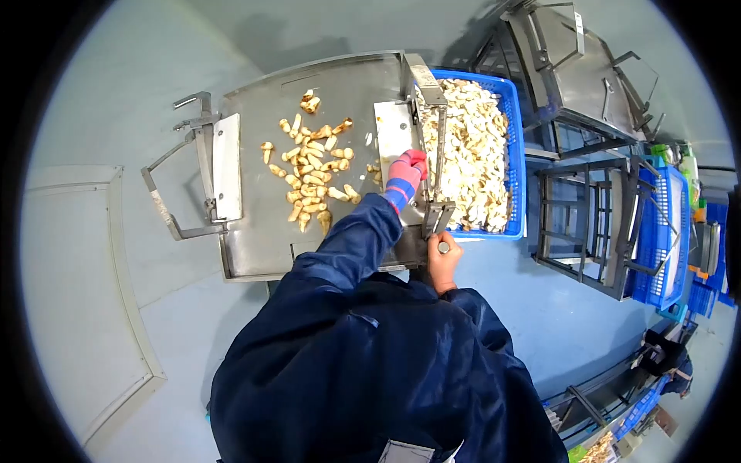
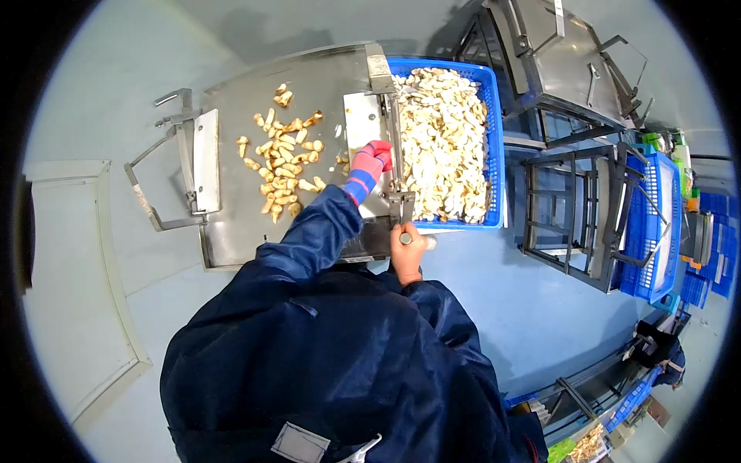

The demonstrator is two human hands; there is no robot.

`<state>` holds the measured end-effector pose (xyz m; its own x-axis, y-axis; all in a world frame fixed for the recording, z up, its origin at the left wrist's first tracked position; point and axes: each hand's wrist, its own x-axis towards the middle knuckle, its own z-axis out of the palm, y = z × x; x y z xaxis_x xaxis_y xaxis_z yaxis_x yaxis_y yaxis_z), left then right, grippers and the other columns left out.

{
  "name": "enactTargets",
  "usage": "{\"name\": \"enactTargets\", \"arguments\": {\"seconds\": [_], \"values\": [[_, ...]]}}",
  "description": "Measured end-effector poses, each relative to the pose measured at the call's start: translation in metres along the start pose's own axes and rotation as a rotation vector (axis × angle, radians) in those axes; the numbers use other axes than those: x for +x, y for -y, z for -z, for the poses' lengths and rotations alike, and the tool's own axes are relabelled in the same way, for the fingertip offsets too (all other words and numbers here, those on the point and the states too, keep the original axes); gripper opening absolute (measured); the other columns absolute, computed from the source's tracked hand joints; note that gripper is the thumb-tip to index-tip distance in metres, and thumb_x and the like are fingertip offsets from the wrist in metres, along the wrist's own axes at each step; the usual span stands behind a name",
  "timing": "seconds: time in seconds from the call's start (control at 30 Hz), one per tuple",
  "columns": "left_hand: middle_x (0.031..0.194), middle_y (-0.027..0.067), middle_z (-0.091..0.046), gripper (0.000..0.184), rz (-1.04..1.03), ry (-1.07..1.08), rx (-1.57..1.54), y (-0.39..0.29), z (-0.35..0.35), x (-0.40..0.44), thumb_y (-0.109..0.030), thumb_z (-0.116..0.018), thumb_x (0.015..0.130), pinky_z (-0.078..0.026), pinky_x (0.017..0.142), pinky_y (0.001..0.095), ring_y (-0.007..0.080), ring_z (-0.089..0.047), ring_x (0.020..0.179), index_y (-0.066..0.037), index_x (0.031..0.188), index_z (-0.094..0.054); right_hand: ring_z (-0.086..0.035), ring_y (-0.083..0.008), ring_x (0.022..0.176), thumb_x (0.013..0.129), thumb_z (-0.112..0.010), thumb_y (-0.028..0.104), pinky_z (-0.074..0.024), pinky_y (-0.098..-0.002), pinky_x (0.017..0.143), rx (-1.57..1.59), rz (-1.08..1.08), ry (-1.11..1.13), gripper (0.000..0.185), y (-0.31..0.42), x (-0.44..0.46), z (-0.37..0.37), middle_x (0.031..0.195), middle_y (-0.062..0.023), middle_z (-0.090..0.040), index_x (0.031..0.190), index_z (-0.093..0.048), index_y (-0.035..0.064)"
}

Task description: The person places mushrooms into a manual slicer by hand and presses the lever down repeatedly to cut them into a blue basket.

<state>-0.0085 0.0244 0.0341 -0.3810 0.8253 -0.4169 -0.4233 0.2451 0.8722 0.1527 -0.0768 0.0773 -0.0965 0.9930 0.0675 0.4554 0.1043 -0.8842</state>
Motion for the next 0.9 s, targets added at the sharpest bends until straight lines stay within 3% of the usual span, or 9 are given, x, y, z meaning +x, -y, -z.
{"name": "enactTargets", "arguments": {"seconds": [0.03, 0.17, 0.27, 0.33, 0.43, 0.5, 0.6, 0.7, 0.9], "values": [[0.073, 0.0011, -0.059, 0.016, -0.060, 0.100, 0.080, -0.015, 0.005, -0.006, 0.003, -0.052, 0.079, -0.046, 0.060, 0.0211, 0.0087, -0.055, 0.065, -0.001, 0.092, -0.059, -0.045, -0.0247, 0.041, 0.077, -0.061, 0.008, -0.0363, -0.0352, 0.044, -0.007, 0.024, -0.011, 0.022, 0.000, 0.000, 0.000, 0.048, -0.0150, -0.046, 0.060, -0.049, 0.0021], [0.098, 0.0139, -0.058, 0.035, -0.579, -0.278, 1.296, -0.029, 0.090, 0.018, -0.021, -0.066, 0.065, -0.044, 0.082, 0.0416, 0.0308, -0.056, 0.092, -0.012, 0.098, -0.060, -0.045, -0.0233, 0.040, 0.077, -0.061, 0.008, -0.0366, -0.0341, 0.044, 0.021, 0.003, -0.012, 0.022, -0.001, 0.002, -0.001, 0.047, -0.0137, -0.045, 0.059, -0.049, 0.0027], [0.089, 0.0108, -0.060, 0.019, -0.386, -0.158, 1.846, -0.035, 0.141, 0.036, -0.020, -0.057, 0.073, -0.046, 0.075, 0.0381, 0.0270, -0.059, 0.087, -0.013, 0.090, -0.058, -0.045, -0.0233, 0.041, 0.076, -0.061, 0.008, -0.0369, -0.0336, 0.044, 0.035, -0.015, -0.015, 0.021, -0.001, -0.004, -0.001, 0.048, -0.0139, -0.046, 0.060, -0.049, 0.0027], [0.088, 0.0103, -0.062, 0.021, -0.425, -0.130, 1.813, -0.045, 0.143, 0.037, -0.019, -0.058, 0.074, -0.047, 0.073, 0.0392, 0.0270, -0.059, 0.086, -0.011, 0.093, -0.059, -0.046, -0.0237, 0.041, 0.076, -0.061, 0.009, -0.0372, -0.0337, 0.044, 0.020, -0.007, -0.009, 0.020, -0.001, 0.000, 0.000, 0.048, -0.0143, -0.046, 0.060, -0.050, 0.0025], [0.087, 0.0090, -0.062, 0.024, -0.724, -0.204, 1.140, -0.053, 0.099, 0.026, -0.014, -0.059, 0.075, -0.048, 0.069, 0.0354, 0.0227, -0.060, 0.080, -0.011, 0.099, -0.060, -0.048, -0.0260, 0.042, 0.076, -0.061, 0.009, -0.0381, -0.0346, 0.045, 0.013, -0.009, -0.008, 0.019, -0.002, 0.001, 0.000, 0.050, -0.0157, -0.049, 0.062, -0.051, 0.0018], [0.084, 0.0077, -0.062, 0.029, -0.348, 0.023, 0.389, -0.027, 0.063, 0.021, -0.009, -0.060, 0.076, -0.048, 0.066, 0.0300, 0.0183, -0.058, 0.072, -0.012, 0.105, -0.060, -0.048, -0.0270, 0.043, 0.076, -0.061, 0.010, -0.0388, -0.0350, 0.046, 0.009, -0.047, 0.008, 0.018, 0.002, 0.000, 0.002, 0.051, -0.0163, -0.049, 0.063, -0.052, 0.0017], [0.085, 0.0090, -0.062, 0.023, -0.232, -0.112, 0.650, -0.008, 0.015, -0.012, -0.006, -0.055, 0.080, -0.047, 0.069, 0.0297, 0.0208, -0.059, 0.073, -0.012, 0.103, -0.061, -0.048, -0.0274, 0.043, 0.077, -0.061, 0.012, -0.0385, -0.0356, 0.046, 0.012, -0.042, 0.007, 0.020, 0.017, 0.006, 0.005, 0.051, -0.0167, -0.049, 0.063, -0.052, 0.0010], [0.091, 0.0148, -0.060, 0.020, -0.482, -0.243, 0.675, 0.051, 0.011, 0.003, -0.004, -0.056, 0.078, -0.048, 0.072, 0.0361, 0.0320, -0.059, 0.079, -0.008, 0.097, -0.060, -0.048, -0.0287, 0.043, 0.077, -0.061, 0.015, -0.0384, -0.0362, 0.046, -0.077, -0.072, 0.046, 0.021, 0.047, 0.019, 0.016, 0.051, -0.0171, -0.049, 0.064, -0.053, 0.0003], [0.086, 0.0114, -0.061, 0.021, -0.350, -0.122, 0.491, 0.071, 0.023, 0.014, -0.001, -0.061, 0.074, -0.049, 0.071, 0.0308, 0.0227, -0.061, 0.076, -0.005, 0.095, -0.058, -0.051, -0.0338, 0.047, 0.076, -0.062, 0.014, -0.0384, -0.0379, 0.046, -0.040, -0.038, 0.020, 0.020, 0.041, 0.015, 0.013, 0.052, -0.0188, -0.050, 0.063, -0.054, 0.0013]]}}
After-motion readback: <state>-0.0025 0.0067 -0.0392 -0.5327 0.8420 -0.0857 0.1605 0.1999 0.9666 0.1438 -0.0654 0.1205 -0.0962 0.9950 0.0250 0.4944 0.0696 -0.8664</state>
